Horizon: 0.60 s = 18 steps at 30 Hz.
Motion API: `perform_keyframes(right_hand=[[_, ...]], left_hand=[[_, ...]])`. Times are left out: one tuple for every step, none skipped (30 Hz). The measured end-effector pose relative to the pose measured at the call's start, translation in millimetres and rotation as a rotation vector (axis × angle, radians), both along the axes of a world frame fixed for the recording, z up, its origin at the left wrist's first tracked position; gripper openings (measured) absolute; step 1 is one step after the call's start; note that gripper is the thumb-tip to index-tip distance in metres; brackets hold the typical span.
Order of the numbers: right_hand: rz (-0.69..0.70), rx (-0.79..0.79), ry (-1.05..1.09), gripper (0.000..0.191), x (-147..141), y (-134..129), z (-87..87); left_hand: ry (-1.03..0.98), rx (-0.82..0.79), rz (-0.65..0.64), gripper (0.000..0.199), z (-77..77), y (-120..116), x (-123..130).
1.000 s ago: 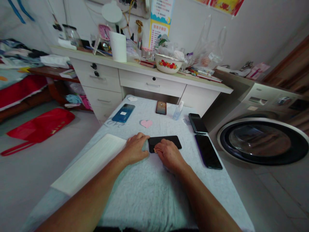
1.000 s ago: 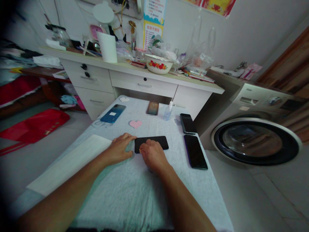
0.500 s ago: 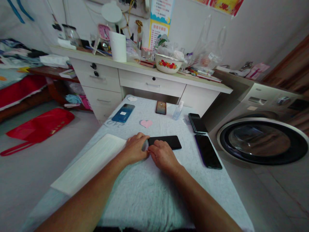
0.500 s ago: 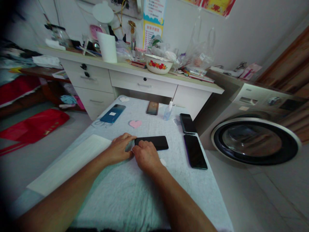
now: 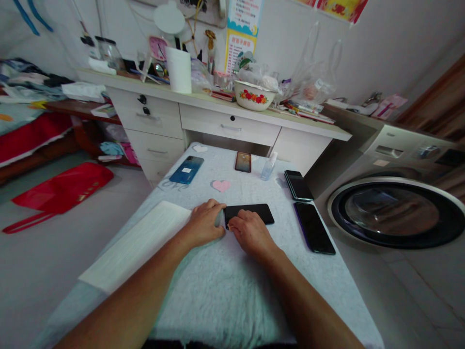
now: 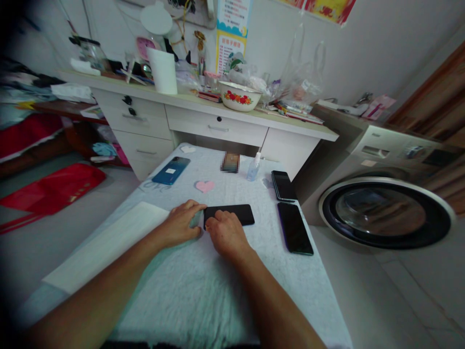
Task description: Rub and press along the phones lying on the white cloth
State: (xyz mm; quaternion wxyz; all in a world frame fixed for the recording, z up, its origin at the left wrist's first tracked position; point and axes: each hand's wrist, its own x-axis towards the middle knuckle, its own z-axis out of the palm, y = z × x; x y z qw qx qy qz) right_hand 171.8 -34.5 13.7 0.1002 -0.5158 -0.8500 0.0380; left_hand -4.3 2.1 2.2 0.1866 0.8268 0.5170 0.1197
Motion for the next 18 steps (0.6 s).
perform_keyframes(right_hand=[[-0.010, -0.014, -0.002, 0.017, 1.6, -0.2, 1.3], [-0.019, -0.029, -0.004, 0.016, 3.0, -0.3, 2.4], [-0.028, -0.041, -0.005, 0.016, 4.2, -0.3, 3.3], [-0.034, -0.051, -0.006, 0.016, 5.1, -0.4, 3.8], [-0.038, -0.055, -0.008, 0.017, 5.7, -0.3, 3.9], [-0.041, -0.054, -0.009, 0.017, 5.8, -0.1, 3.8], [-0.041, -0.048, -0.010, 0.017, 5.6, 0.0, 3.4], [-0.039, -0.039, -0.012, 0.017, 5.0, 0.2, 2.8], [-0.035, -0.029, -0.015, 0.017, 4.0, 0.4, 2.2], [-0.028, -0.019, -0.018, 0.017, 2.8, 0.5, 1.6], [-0.021, -0.009, -0.023, 0.017, 1.4, 0.5, 1.0], [-0.013, -0.003, -0.028, 0.017, -0.1, 0.5, 0.4], [-0.005, 0.004, -0.031, 0.018, -1.5, 0.5, -0.2], [0.002, 0.009, -0.033, 0.018, -2.9, 0.5, -0.8], [0.008, 0.015, -0.034, 0.019, -4.0, 0.5, -1.4], [0.013, 0.021, -0.033, 0.019, -4.9, 0.6, -2.1], [0.017, 0.026, -0.031, 0.019, -5.5, 0.7, -2.8], [0.020, 0.031, -0.027, 0.019, -5.8, 0.8, -3.5]], left_hand=[[0.002, -0.001, -0.003, 0.064, 0.3, -0.1, -0.2], [0.001, -0.002, -0.004, 0.064, 0.5, -0.3, -0.3], [-0.001, -0.002, -0.006, 0.064, 0.7, -0.4, -0.4], [-0.003, -0.001, -0.007, 0.064, 0.8, -0.6, -0.3], [-0.004, 0.001, -0.008, 0.063, 0.8, -0.7, -0.3], [-0.005, 0.002, -0.006, 0.063, 0.8, -0.7, -0.2], [-0.005, 0.001, -0.003, 0.064, 0.8, -0.7, 0.0], [-0.005, -0.001, 0.000, 0.064, 0.8, -0.6, 0.1], [-0.006, -0.003, 0.002, 0.064, 0.9, -0.5, 0.3], [-0.006, -0.004, 0.005, 0.064, 1.0, -0.3, 0.5], [-0.007, -0.006, 0.005, 0.064, 1.0, -0.2, 0.7], [-0.008, -0.007, 0.005, 0.065, 1.1, -0.1, 0.9], [-0.010, -0.007, 0.004, 0.065, 1.1, 0.0, 1.0], [-0.013, -0.006, 0.002, 0.064, 1.0, 0.1, 1.1], [-0.015, -0.005, 0.002, 0.064, 0.8, 0.1, 1.2], [-0.017, -0.004, 0.002, 0.064, 0.6, 0.1, 1.1], [-0.018, -0.003, 0.002, 0.064, 0.2, 0.0, 0.9], [-0.019, -0.002, 0.004, 0.064, -0.2, 0.0, 0.7]])
